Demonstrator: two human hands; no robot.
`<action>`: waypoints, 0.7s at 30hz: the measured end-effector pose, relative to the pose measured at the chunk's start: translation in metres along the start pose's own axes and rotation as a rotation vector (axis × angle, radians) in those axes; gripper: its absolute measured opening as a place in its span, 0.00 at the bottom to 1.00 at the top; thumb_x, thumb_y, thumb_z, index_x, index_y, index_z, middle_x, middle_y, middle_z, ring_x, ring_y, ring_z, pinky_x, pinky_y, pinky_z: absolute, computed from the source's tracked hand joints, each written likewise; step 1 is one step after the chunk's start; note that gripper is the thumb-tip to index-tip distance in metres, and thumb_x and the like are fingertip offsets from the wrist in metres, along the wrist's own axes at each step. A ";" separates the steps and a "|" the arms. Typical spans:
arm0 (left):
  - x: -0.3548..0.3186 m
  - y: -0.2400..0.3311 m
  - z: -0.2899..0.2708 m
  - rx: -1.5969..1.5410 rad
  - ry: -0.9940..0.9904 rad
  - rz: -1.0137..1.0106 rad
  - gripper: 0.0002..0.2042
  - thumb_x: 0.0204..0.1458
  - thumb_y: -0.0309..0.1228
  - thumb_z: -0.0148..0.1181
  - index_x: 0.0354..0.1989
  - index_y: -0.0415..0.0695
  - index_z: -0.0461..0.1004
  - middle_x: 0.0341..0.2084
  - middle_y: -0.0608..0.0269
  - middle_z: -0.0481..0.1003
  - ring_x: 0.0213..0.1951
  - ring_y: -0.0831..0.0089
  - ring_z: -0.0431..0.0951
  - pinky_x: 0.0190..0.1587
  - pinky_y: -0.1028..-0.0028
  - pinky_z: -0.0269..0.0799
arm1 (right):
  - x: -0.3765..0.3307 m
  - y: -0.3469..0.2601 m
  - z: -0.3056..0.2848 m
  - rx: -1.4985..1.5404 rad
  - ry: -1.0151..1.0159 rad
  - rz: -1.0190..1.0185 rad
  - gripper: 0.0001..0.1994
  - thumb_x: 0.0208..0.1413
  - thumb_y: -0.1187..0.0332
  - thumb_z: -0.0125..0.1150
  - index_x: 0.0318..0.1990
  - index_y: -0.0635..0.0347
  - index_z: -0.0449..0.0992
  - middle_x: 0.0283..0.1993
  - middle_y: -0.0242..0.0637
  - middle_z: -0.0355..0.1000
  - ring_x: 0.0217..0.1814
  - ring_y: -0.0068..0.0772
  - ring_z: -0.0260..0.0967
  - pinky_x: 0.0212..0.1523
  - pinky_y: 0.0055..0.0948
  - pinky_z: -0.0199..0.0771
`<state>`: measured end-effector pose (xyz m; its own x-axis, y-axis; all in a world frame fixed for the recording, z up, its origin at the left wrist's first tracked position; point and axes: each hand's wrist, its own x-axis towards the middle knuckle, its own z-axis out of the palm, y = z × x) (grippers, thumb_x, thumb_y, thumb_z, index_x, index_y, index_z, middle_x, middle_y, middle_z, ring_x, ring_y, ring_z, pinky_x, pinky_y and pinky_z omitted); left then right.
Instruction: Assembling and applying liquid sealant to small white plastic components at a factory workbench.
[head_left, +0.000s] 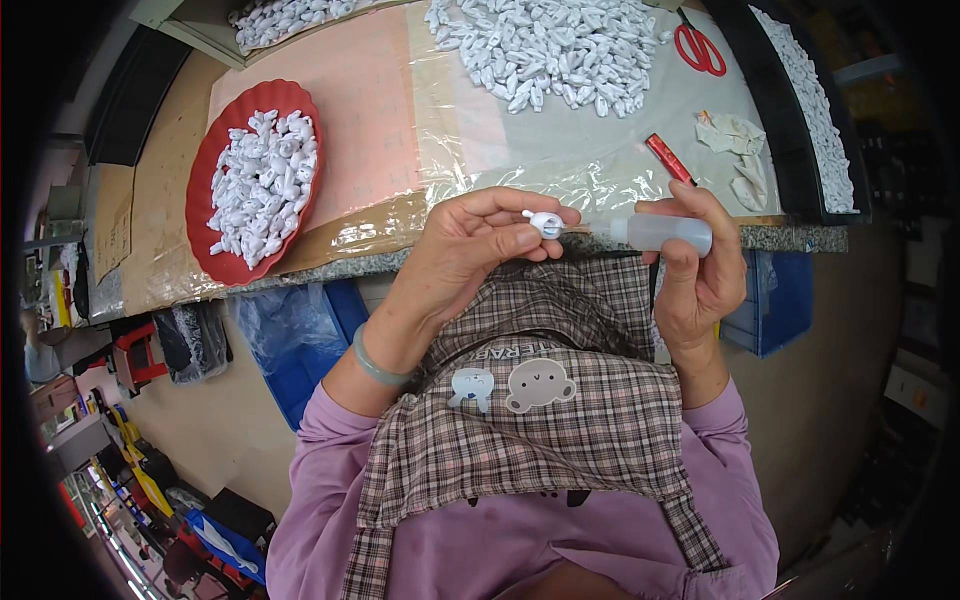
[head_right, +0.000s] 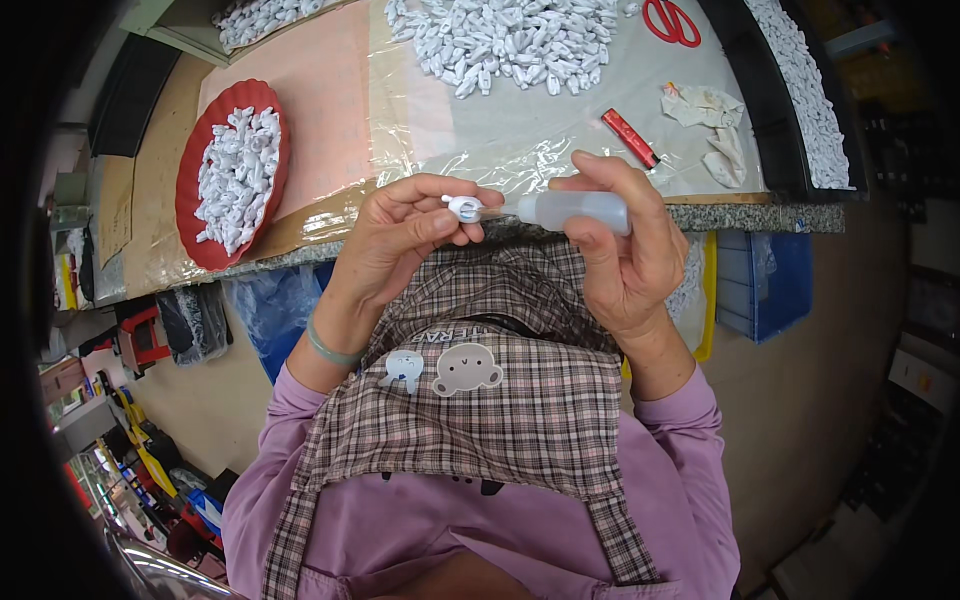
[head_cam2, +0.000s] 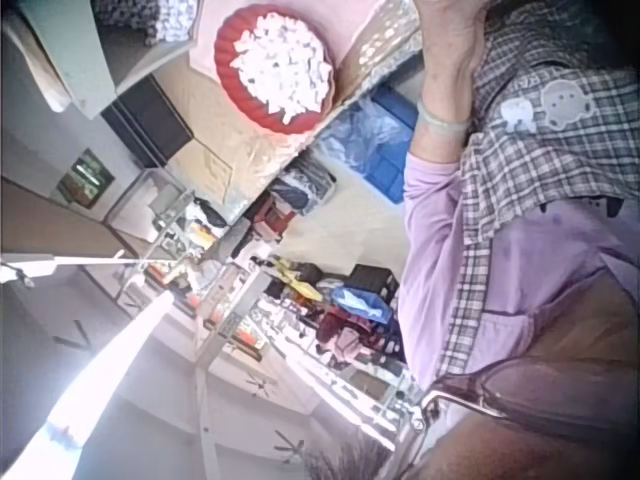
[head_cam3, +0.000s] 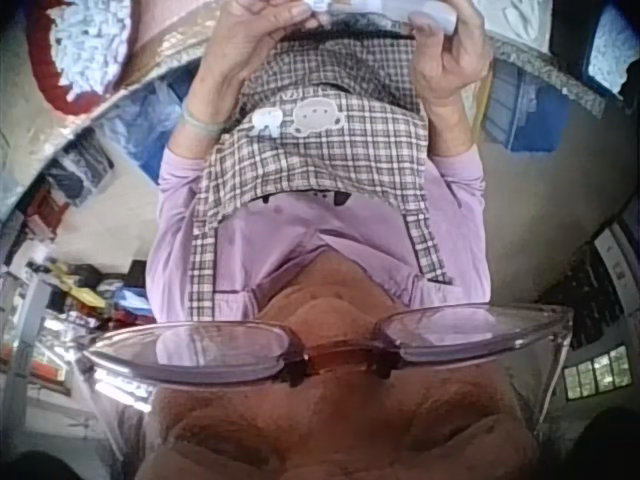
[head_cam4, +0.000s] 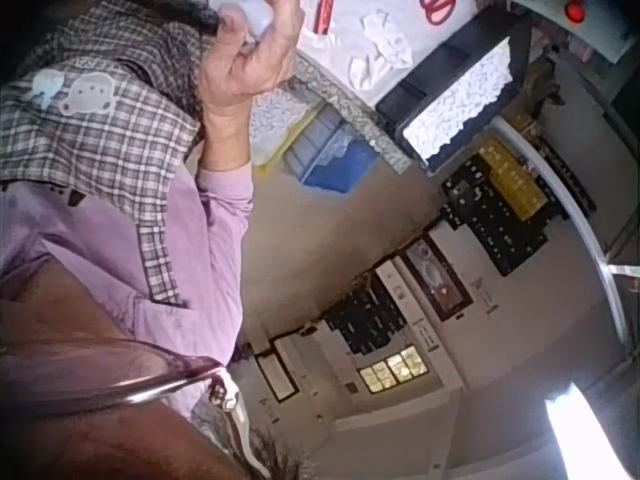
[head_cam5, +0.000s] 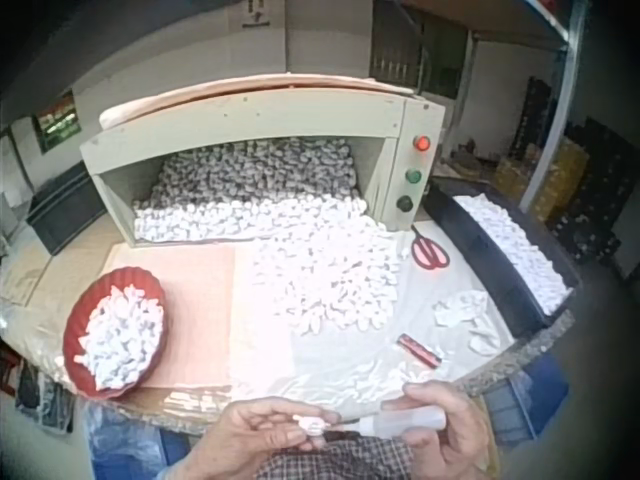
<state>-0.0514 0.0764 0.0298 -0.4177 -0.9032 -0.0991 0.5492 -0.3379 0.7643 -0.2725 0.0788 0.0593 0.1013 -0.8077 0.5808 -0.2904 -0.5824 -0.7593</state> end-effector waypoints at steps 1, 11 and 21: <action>0.000 0.000 0.001 -0.015 0.004 -0.009 0.12 0.53 0.21 0.57 0.47 0.34 0.73 0.46 0.41 0.74 0.38 0.69 0.79 0.42 0.76 0.78 | 0.000 0.000 0.000 0.001 0.006 -0.002 0.19 0.60 0.62 0.56 0.50 0.69 0.69 0.34 0.45 0.76 0.34 0.30 0.76 0.34 0.23 0.75; -0.002 -0.001 0.000 -0.016 0.011 -0.018 0.11 0.53 0.20 0.56 0.46 0.34 0.72 0.45 0.39 0.74 0.37 0.68 0.80 0.41 0.75 0.79 | -0.002 0.002 -0.002 -0.035 0.011 -0.038 0.19 0.59 0.62 0.58 0.50 0.69 0.69 0.34 0.45 0.76 0.33 0.33 0.76 0.34 0.24 0.75; -0.002 -0.003 -0.001 -0.002 0.042 -0.021 0.08 0.52 0.21 0.57 0.41 0.35 0.73 0.43 0.40 0.75 0.36 0.69 0.80 0.40 0.76 0.79 | -0.001 -0.003 -0.003 -0.260 -0.058 -0.254 0.22 0.61 0.58 0.54 0.50 0.72 0.67 0.36 0.48 0.75 0.33 0.36 0.76 0.33 0.26 0.75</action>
<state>-0.0513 0.0789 0.0273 -0.3979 -0.9064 -0.1418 0.5419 -0.3569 0.7609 -0.2748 0.0820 0.0620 0.2529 -0.6486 0.7179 -0.4806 -0.7282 -0.4886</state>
